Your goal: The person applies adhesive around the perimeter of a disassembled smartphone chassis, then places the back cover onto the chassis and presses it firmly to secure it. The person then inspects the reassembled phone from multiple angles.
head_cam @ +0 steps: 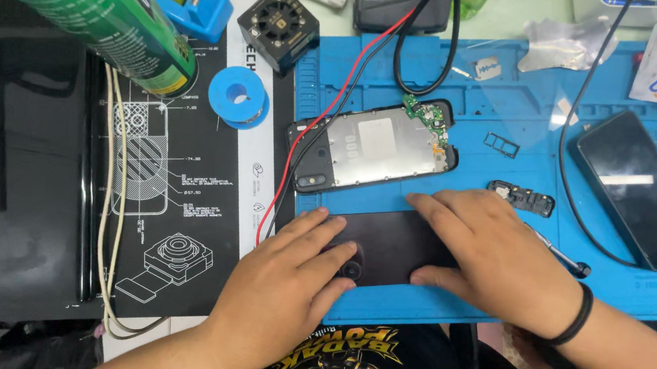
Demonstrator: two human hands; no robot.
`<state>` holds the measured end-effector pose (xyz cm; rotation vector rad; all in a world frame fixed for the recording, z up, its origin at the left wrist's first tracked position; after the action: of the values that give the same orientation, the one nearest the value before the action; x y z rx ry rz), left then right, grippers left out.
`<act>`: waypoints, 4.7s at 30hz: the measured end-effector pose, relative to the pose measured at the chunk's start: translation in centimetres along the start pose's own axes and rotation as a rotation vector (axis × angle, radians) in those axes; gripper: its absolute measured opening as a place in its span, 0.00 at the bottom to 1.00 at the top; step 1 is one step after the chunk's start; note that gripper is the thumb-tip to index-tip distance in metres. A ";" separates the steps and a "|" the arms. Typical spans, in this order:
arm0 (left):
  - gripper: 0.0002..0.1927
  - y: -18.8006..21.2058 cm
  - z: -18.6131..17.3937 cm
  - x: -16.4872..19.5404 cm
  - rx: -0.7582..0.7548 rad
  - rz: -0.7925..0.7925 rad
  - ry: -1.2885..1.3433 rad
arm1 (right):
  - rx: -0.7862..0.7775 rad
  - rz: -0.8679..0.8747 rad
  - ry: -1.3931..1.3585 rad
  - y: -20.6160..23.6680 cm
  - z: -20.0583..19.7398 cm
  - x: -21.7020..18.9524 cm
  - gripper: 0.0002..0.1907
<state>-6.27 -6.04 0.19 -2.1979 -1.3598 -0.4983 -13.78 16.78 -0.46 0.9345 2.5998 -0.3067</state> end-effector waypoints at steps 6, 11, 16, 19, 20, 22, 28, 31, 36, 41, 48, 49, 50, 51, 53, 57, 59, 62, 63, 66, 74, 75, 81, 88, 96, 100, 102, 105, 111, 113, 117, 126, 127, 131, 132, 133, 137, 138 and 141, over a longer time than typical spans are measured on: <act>0.30 2.1 0.1 0.4 0.265 -0.158 0.073 | -0.099 0.196 -0.248 0.7 -0.3 0.9 0.22; 0.43 3.2 1.0 0.1 0.536 -0.407 0.788 | 0.282 0.282 -0.420 2.2 -2.2 -2.0 0.11; 0.33 0.7 2.9 1.5 0.512 -0.437 1.501 | 0.570 0.313 -0.535 0.1 -1.1 -8.0 0.09; 0.27 -0.1 2.7 1.1 0.600 -0.418 1.520 | 0.629 0.255 -0.586 -0.8 -0.2 -10.1 0.10; 0.26 0.0 2.6 0.8 0.594 -0.420 1.558 | 0.584 0.211 -0.594 -0.8 -0.1 -10.2 0.10; 0.24 0.5 2.5 0.6 0.575 -0.415 1.569 | 0.487 0.123 -0.606 -0.8 -0.1 -9.9 0.10; 0.22 1.3 3.3 0.1 0.562 -0.411 1.574 | 0.462 0.013 -0.420 -1.3 0.2 -9.8 0.20; 0.21 1.2 3.5 -0.1 0.574 -0.425 1.602 | 0.467 -0.003 -0.412 -1.5 0.0 -10.4 0.20; 0.23 1.6 3.2 0.1 0.455 -0.386 1.539 | 0.549 0.006 -0.544 -1.8 -0.9 -10.0 0.18; 0.20 2.8 3.3 0.3 0.305 -0.366 1.389 | 0.603 0.018 -0.505 -1.3 -0.9 -9.6 0.18; 0.21 3.8 3.1 -0.8 0.363 -0.427 1.478 | 0.480 0.005 -0.554 -0.2 -2.4 -8.2 0.08; 0.21 3.7 2.8 -1.2 0.405 -0.416 1.507 | 0.470 0.045 -0.532 0.1 -3.1 -7.3 0.08; 0.20 3.5 2.6 -1.6 0.450 -0.406 1.537 | 0.471 0.103 -0.391 0.3 -3.8 -6.0 0.07; 0.20 3.4 2.2 -2.1 0.500 -0.394 1.566 | 0.469 0.155 -0.251 0.3 -4.5 -4.4 0.07; 0.17 3.2 1.6 -2.7 0.548 -0.346 1.609 | 0.376 0.283 0.027 -0.2 -4.9 -0.5 0.10; 0.14 2.8 1.2 -3.1 0.599 -0.327 1.683 | 0.079 0.378 0.478 -0.9 -3.3 5.8 0.12; 0.15 2.5 1.1 -3.1 0.592 -0.340 1.677 | -0.021 0.350 0.596 -1.1 -2.4 7.4 0.11; 0.15 2.2 0.9 -3.1 0.607 -0.369 1.643 | -0.066 0.275 0.675 -1.4 -1.7 8.1 0.09; 0.15 2.2 0.8 -3.1 0.607 -0.382 1.630 | -0.094 0.274 0.693 -1.5 -1.6 8.2 0.10; 0.16 2.3 0.9 -3.1 0.598 -0.393 1.674 | -0.080 0.263 0.707 -2.1 -2.0 7.7 0.10; 0.19 1.9 2.0 -2.5 0.565 -0.311 1.552 | 0.392 0.247 -0.102 -1.3 -7.3 -1.2 0.12; 0.19 1.7 2.2 -2.2 0.557 -0.293 1.511 | 0.437 0.252 -0.229 -0.6 -7.8 -2.9 0.12; 0.25 1.4 2.5 -0.4 0.515 -0.360 1.398 | 0.469 0.077 -0.385 -1.7 -7.7 -8.2 0.14; 0.26 1.6 1.9 0.7 0.517 -0.341 1.212 | 0.505 0.076 -0.322 -1.9 -7.3 -9.0 0.18; 0.26 1.4 1.3 1.8 0.507 -0.344 1.043 | 0.444 0.088 -0.307 -0.9 -6.7 -8.6 0.20; 0.26 1.5 0.8 1.9 0.455 -0.338 0.994 | 0.317 0.203 -0.485 -0.5 -6.3 -6.8 0.20; 0.26 1.5 0.9 1.9 0.458 -0.383 1.014 | 0.296 0.162 -0.591 0.0 -6.0 -6.6 0.25; 0.26 1.3 0.9 1.6 0.495 -0.405 1.067 | 0.210 0.229 -0.974 0.8 -5.3 -5.9 0.24; 0.29 1.8 1.0 1.7 0.424 -0.426 1.117 | 0.117 0.231 -1.093 0.7 -3.8 -4.9 0.23; 0.30 2.0 1.2 1.9 0.373 -0.378 1.151 | 0.116 0.161 -0.968 0.6 -3.5 -5.3 0.23; 0.32 2.8 1.0 1.7 0.323 -0.303 1.119 | 0.184 0.019 -0.895 0.6 -2.9 -6.8 0.15; 0.27 4.4 3.0 -0.7 0.294 -0.440 1.360 | 0.194 0.034 -0.923 -0.1 -1.9 -7.4 0.12; 0.28 4.5 3.2 -1.4 0.366 -0.450 1.375 | 0.190 0.007 -0.925 -0.1 -2.0 -7.1 0.13; 0.33 5.9 3.7 -4.6 0.673 -0.439 1.352 | 0.134 0.076 -0.761 0.7 -3.4 -4.3 0.14; 0.33 6.1 3.6 -5.7 0.642 -0.462 1.395 | 0.158 0.122 -0.710 0.9 -3.9 -3.1 0.14; 0.33 6.4 3.5 -6.7 0.615 -0.479 1.433 | 0.183 0.160 -0.658 1.1 -4.6 -1.7 0.14; 0.33 5.4 3.8 -11.9 0.635 -0.658 1.442 | 0.429 0.382 -0.426 1.7 -9.1 5.3 0.13; 0.33 5.2 3.9 -12.9 0.648 -0.712 1.428 | 0.520 0.444 -0.391 1.7 -10.4 7.4 0.13; 0.33 4.0 4.2 -14.6 0.645 -0.826 1.381 | 0.767 0.502 -0.143 1.1 -15.0 13.1 0.10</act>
<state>-8.78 -15.53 -12.14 -0.3635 -1.1822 -1.2808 -26.39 29.83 7.83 1.6800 2.0069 -1.2115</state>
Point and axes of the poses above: each hand's wrist, its own y-axis away from the middle knuckle, its own z-axis out of the palm, x = y × z, the point moved 3 cm from there along -y, towards the middle knuckle, and after that the axes turned 1 degree about -y, right-handed, at the moved point
